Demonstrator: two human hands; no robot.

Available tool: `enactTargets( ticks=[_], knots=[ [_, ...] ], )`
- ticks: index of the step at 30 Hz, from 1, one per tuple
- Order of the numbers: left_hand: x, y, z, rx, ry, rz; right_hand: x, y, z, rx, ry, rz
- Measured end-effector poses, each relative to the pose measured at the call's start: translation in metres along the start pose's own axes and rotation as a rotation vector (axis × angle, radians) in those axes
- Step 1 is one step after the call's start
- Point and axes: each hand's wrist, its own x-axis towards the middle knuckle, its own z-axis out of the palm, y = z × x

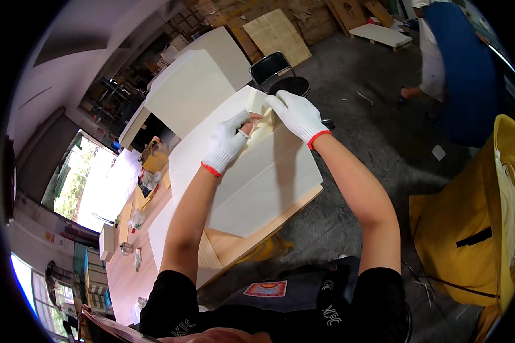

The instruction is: The person sands the edges of a white rectangular wooden board using a sanding block. They repeatedly lift the board, rotate it, and sand different edges while wearing white gloves. The board is placed on a wooden workbench in a workshop setting.

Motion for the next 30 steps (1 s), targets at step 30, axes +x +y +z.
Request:
enactTargets(
  ticks=[30],
  knots=[
    [-0.001,0.005,0.002,0.055,-0.034,-0.046,-0.011,0.006,0.015,0.136,0.156,0.047]
  ],
)
